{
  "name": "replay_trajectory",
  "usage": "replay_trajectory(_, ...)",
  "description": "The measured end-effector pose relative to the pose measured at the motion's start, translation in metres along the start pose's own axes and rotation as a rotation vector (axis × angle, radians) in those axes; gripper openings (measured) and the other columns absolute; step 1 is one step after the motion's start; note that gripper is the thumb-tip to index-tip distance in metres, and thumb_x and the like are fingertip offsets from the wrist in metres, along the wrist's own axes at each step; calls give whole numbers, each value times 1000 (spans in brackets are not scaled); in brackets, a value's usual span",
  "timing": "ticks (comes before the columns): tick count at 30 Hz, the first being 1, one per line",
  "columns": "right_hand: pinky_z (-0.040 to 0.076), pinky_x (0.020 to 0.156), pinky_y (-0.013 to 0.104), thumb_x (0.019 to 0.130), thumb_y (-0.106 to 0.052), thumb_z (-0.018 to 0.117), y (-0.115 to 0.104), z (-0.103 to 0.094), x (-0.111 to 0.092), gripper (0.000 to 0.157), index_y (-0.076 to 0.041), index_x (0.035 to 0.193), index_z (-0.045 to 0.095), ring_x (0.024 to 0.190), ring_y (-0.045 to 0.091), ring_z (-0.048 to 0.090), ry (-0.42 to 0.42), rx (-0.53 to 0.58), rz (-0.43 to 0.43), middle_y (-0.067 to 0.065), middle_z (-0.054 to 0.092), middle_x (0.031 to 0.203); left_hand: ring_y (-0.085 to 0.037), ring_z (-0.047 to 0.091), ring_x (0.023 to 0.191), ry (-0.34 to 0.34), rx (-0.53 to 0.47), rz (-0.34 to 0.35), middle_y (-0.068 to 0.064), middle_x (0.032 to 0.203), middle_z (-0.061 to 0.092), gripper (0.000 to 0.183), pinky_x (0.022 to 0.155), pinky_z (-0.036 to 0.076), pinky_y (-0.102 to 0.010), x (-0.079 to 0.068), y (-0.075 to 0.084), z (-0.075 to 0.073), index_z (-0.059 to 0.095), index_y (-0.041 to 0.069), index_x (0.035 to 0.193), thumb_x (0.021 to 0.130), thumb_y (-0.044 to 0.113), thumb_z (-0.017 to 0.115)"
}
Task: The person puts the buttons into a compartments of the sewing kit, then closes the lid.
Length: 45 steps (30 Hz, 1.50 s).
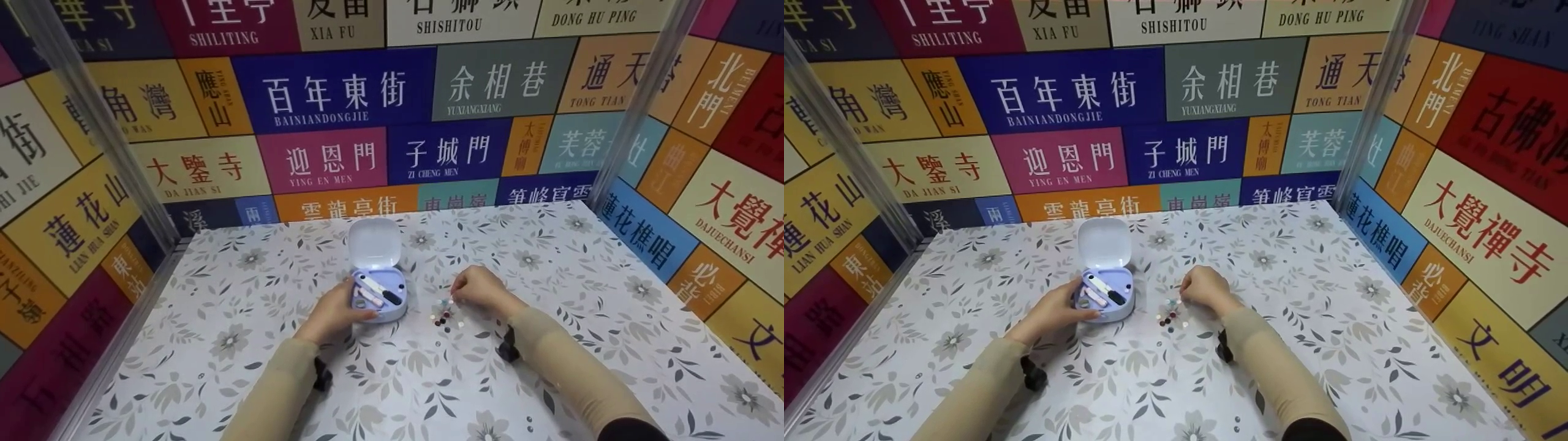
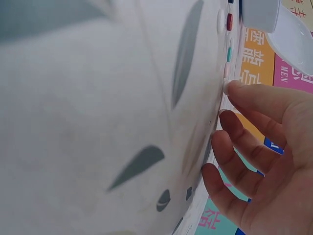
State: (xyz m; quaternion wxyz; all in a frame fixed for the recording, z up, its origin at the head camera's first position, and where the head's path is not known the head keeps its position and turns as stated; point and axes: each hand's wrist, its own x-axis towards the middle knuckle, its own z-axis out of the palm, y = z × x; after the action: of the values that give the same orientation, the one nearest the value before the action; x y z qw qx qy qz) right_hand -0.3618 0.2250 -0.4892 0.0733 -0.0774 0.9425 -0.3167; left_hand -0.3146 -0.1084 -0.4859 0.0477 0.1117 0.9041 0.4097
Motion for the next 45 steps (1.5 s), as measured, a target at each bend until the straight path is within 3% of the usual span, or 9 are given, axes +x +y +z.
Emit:
replay_trajectory(2,45,61,29,75,-8,75,1,0,0,5,-13,77,74,69,18,56,0,20,2,-1,67,75,-31,35,138,-2,-3,-14,-13,151,37,105,115,23,-45,0,1,0,27,6,152,71,41,84)
replay_trajectory(9,45,60,26,77,-13,75,3,-4,2,4,-9,77,75,64,13,55,33,14,-63,-4,67,70,-33,41,133,11,18,46,-17,145,45,100,113,28,-45,-1,4,-2,32,0,149,72,37,84)
replay_trajectory(12,45,58,25,78,-13,75,2,-6,2,3,-9,78,75,63,13,54,25,24,-58,-4,67,70,-34,40,134,11,15,41,-18,146,44,101,113,27,-45,-1,3,-2,32,-1,149,72,38,84)
replay_trajectory(27,48,61,27,82,-13,71,-3,-15,1,6,-9,85,75,70,15,57,4,56,-25,-1,69,78,-31,38,136,12,7,30,-14,149,42,102,114,24,-45,-2,1,0,31,5,151,71,39,85)
replay_trajectory(45,46,58,26,78,-13,75,-3,-22,6,7,-7,82,76,65,12,56,43,63,-77,-2,69,75,-29,38,136,-13,-8,2,-11,149,41,104,115,24,-44,1,-1,1,29,6,152,70,41,85)
